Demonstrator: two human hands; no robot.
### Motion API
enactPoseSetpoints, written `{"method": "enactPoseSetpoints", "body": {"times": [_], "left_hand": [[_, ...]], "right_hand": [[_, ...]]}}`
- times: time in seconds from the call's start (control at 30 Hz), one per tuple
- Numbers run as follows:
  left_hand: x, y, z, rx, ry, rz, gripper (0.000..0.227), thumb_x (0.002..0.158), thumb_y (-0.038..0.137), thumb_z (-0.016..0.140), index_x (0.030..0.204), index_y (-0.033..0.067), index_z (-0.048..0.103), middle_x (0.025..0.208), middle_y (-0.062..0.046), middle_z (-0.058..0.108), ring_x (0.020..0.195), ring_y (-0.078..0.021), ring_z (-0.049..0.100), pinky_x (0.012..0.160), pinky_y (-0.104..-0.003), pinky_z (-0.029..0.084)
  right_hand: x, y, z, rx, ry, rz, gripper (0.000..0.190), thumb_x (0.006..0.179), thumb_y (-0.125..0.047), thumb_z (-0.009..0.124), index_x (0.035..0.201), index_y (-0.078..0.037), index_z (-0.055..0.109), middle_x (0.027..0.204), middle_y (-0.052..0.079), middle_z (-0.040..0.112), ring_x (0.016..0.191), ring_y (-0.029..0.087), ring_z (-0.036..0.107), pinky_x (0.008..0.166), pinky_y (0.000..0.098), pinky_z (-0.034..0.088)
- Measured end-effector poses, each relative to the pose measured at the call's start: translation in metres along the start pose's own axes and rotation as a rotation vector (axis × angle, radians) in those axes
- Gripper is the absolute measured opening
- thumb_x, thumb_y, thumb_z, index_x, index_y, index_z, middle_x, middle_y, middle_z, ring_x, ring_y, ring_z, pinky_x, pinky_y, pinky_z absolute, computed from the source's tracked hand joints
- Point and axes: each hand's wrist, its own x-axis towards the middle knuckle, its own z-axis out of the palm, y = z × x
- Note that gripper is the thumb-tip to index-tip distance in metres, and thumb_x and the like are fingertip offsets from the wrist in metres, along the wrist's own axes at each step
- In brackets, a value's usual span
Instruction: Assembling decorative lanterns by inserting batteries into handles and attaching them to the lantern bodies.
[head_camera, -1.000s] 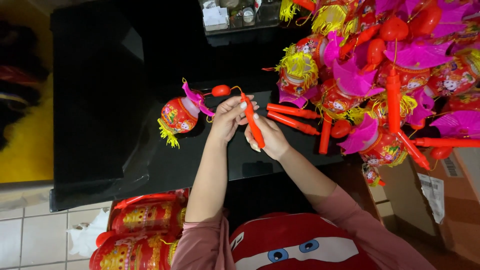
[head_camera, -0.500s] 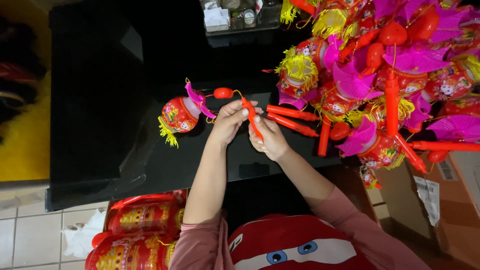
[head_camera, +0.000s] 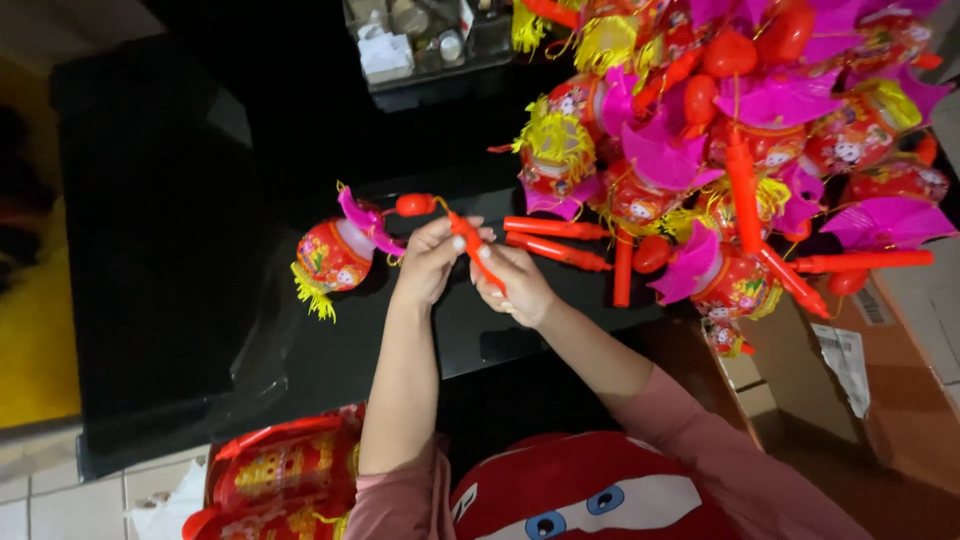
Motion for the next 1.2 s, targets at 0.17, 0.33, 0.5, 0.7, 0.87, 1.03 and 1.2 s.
{"method": "enactPoseSetpoints", "body": {"times": [0.17, 0.33, 0.5, 0.7, 0.87, 1.03, 1.2], "left_hand": [[-0.001, 0.006, 0.001, -0.030, -0.051, -0.003, 0.042, 0.086, 0.010, 0.075, 0.119, -0.0146, 0.067, 0.102, -0.030, 0.073, 0.062, -0.0277, 0.069, 0.041, -0.040, 0.057], [-0.001, 0.017, 0.015, 0.035, 0.003, -0.014, 0.041, 0.087, 0.015, 0.073, 0.119, -0.0116, 0.069, 0.100, -0.025, 0.076, 0.065, -0.0121, 0.069, 0.043, -0.026, 0.056], [-0.004, 0.018, 0.016, 0.073, -0.040, -0.021, 0.045, 0.083, 0.013, 0.076, 0.120, -0.0112, 0.070, 0.102, -0.026, 0.077, 0.080, -0.0167, 0.074, 0.058, -0.023, 0.057], [-0.002, 0.011, 0.007, -0.014, -0.077, -0.019, 0.046, 0.085, 0.010, 0.074, 0.125, -0.0135, 0.066, 0.108, -0.030, 0.074, 0.082, -0.0223, 0.073, 0.056, -0.030, 0.058], [-0.001, 0.005, -0.002, -0.083, 0.047, -0.044, 0.046, 0.086, 0.011, 0.073, 0.125, -0.0113, 0.065, 0.108, -0.030, 0.073, 0.092, -0.0266, 0.077, 0.070, -0.037, 0.066], [0.004, 0.008, -0.016, -0.181, 0.156, 0.094, 0.044, 0.091, 0.018, 0.073, 0.126, -0.0067, 0.065, 0.111, -0.025, 0.075, 0.106, -0.0286, 0.075, 0.099, -0.045, 0.061], [0.011, -0.003, -0.019, -0.218, 0.126, 0.115, 0.039, 0.097, 0.016, 0.069, 0.130, -0.0034, 0.064, 0.121, -0.028, 0.071, 0.116, -0.0364, 0.070, 0.100, -0.047, 0.059]], "right_hand": [[-0.004, -0.010, 0.009, -0.001, 0.007, -0.022, 0.034, 0.108, -0.021, 0.055, 0.090, 0.007, 0.062, 0.047, 0.006, 0.038, 0.028, 0.008, 0.033, 0.024, 0.0184, 0.026], [-0.004, -0.019, 0.016, -0.002, -0.016, -0.055, 0.028, 0.107, -0.019, 0.054, 0.093, 0.004, 0.063, 0.048, 0.008, 0.041, 0.027, 0.009, 0.035, 0.023, 0.0189, 0.028], [-0.002, -0.002, 0.001, -0.066, -0.019, -0.055, 0.038, 0.110, -0.023, 0.052, 0.084, 0.004, 0.060, 0.046, 0.002, 0.036, 0.028, 0.005, 0.033, 0.025, 0.0171, 0.027], [-0.008, -0.027, 0.022, -0.062, -0.030, -0.076, 0.030, 0.108, -0.018, 0.053, 0.086, 0.001, 0.060, 0.047, 0.005, 0.040, 0.028, 0.008, 0.036, 0.025, 0.0189, 0.030], [0.001, 0.001, -0.004, 0.000, -0.027, -0.048, 0.039, 0.110, -0.027, 0.049, 0.085, 0.001, 0.062, 0.046, 0.009, 0.042, 0.027, 0.011, 0.038, 0.025, 0.0208, 0.032], [-0.011, -0.026, 0.020, -0.025, -0.021, 0.012, 0.043, 0.110, -0.025, 0.048, 0.076, 0.000, 0.059, 0.045, 0.002, 0.036, 0.030, 0.006, 0.033, 0.028, 0.0165, 0.026], [-0.003, -0.008, -0.009, -0.900, 0.268, -0.578, 0.024, 0.094, -0.009, 0.077, 0.118, -0.005, 0.076, 0.094, 0.018, 0.073, 0.086, 0.024, 0.071, 0.079, 0.0366, 0.058]]}}
